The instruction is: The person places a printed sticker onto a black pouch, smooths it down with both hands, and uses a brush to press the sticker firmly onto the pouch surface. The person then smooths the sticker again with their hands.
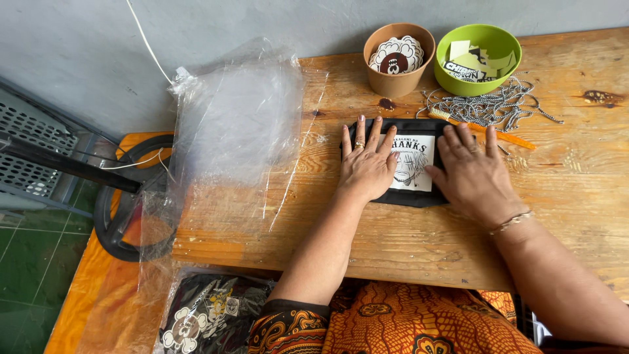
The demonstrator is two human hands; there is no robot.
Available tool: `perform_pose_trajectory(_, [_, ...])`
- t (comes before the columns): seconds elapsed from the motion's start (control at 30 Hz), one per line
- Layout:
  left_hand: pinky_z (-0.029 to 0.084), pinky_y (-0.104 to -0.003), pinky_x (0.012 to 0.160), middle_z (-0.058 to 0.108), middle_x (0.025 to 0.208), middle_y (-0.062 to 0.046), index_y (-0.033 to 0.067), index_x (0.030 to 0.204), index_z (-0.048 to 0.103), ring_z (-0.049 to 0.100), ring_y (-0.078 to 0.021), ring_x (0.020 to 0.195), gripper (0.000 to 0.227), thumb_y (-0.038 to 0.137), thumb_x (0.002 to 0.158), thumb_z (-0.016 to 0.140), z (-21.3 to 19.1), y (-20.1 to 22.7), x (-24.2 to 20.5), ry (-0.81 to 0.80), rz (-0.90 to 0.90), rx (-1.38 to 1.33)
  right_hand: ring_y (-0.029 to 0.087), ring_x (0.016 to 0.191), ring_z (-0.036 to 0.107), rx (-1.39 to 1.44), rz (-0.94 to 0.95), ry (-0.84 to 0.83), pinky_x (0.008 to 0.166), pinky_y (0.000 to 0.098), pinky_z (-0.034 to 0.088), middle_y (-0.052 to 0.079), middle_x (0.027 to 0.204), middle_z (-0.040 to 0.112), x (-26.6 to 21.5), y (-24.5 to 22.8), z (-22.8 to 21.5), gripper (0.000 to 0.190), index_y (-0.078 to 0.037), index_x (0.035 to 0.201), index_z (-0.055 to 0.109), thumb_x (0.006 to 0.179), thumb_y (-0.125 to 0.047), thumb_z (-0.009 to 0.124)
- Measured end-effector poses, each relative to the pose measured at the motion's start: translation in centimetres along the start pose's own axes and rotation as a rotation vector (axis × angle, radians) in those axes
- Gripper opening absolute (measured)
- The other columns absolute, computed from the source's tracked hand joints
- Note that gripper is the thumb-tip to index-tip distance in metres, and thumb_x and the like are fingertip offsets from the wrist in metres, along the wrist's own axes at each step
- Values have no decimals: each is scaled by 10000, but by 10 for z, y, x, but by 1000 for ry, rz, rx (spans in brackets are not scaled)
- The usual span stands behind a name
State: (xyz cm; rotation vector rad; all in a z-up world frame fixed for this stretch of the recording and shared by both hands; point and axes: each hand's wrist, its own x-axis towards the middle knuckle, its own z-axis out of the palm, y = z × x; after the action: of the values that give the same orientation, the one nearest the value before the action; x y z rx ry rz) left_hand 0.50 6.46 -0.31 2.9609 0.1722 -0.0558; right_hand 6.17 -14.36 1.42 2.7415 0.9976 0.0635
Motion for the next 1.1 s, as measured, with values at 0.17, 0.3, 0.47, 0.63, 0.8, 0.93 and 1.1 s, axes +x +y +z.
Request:
perform_pose_trajectory(0.17, [-159,-620,1228,53,1729,-101,239,1629,256,-105,-387,1574,615,460,1054,242,-2,1,-2,1,2,9,240,1611,144,35,29,4,1307,478,5,69,1719,255,-8,-11,2,748,-125,1607,351,1081,-635,202])
perform_pose_trajectory(0.3, [-167,-555,1227,101,1713,-109,158,1599,324,-93,-335,1577,686,512,1050,114,-5,13,1,51,-66,-34,284,1609,111,55,-33,-13,1293,494,34,134,1718,212,-7,-16,7,763,-77,1615,302,1066,-599,202])
perform_pose_trajectory(0.47, [-73,-532,1283,155,1714,-120,142,1626,267,13,-334,1599,843,656,1002,29,5,66,-4,-28,154,-129,298,1620,67,-30,-64,22,1293,503,26,133,1737,171,-16,-20,12,768,-84,1612,294,990,-534,312])
perform_pose_trajectory(0.63, [-102,-505,1271,80,1723,-35,176,1640,230,-20,-277,1592,819,625,1001,-18,-10,56,-11,-106,158,-195,287,1616,70,3,-47,1,1288,503,17,142,1738,150,-8,-17,18,732,-64,1617,271,992,-445,292])
perform_pose_trajectory(0.8, [-186,-575,1205,16,1712,-109,136,1630,215,-116,-334,1561,663,477,1062,189,-42,11,-26,-110,-74,28,297,1612,62,21,-11,-43,1283,503,-13,151,1725,163,-6,-20,12,798,-61,1626,254,1041,-603,211])
perform_pose_trajectory(0.93, [-194,-558,1222,3,1716,-97,73,1618,236,-148,-333,1554,702,506,1066,265,-41,-1,-24,-17,-167,86,303,1613,73,41,-10,-26,1284,509,-1,160,1726,170,-8,-24,11,802,-48,1624,260,1045,-601,220])
perform_pose_trajectory(1.1, [-78,-559,1264,50,1699,-243,14,1622,165,-15,-433,1566,841,528,1011,429,-42,62,-24,-27,-44,-349,320,1611,98,13,6,9,1286,532,37,182,1726,171,-7,-26,23,794,-10,1610,274,999,-516,272])
